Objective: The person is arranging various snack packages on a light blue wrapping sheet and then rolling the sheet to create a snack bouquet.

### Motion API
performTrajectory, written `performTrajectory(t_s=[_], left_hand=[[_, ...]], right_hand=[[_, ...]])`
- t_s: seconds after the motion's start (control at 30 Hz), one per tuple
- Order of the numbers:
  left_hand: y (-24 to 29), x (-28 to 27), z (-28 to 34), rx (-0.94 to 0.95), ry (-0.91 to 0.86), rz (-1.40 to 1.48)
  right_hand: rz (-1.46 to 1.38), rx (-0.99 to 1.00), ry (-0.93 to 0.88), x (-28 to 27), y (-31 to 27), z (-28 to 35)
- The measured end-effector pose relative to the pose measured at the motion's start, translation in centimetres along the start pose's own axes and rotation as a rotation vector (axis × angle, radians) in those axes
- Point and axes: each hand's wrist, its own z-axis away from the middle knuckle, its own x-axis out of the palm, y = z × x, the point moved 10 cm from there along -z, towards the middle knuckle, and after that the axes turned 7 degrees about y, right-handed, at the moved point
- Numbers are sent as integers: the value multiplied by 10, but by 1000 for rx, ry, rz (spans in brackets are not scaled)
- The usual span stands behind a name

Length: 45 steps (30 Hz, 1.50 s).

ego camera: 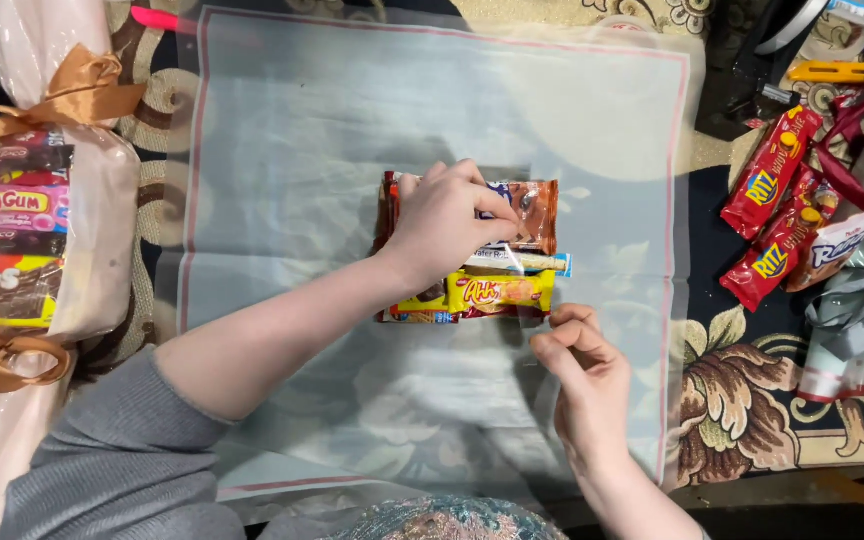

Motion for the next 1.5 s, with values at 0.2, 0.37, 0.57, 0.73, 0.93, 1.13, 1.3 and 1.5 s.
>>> performTrajectory(t_s=[0.2, 0.37, 0.57, 0.73, 0.93, 1.13, 1.3, 1.5], left_hand=[[3, -1, 5, 120, 63, -15], [9, -2, 9, 217, 132, -57], [17, -1, 10, 305, 169, -129], [16, -6, 19, 307, 163, -81], [56, -47, 95, 847, 435, -205], [46, -24, 119, 1021, 565, -291], [45, -18, 125, 1089, 566, -305], [45, -21, 125, 1085, 582, -292]], right_hand=[[72, 3, 31, 7, -3, 7], [85, 20, 32, 11, 0, 8], [61, 51, 39, 11, 10, 8], [17, 56, 45, 10, 11, 9], [25, 43, 23, 11, 10, 11], [194, -108, -23, 19, 2, 15], [284, -69, -41, 19, 10, 14], [294, -89, -47, 20, 10, 18]])
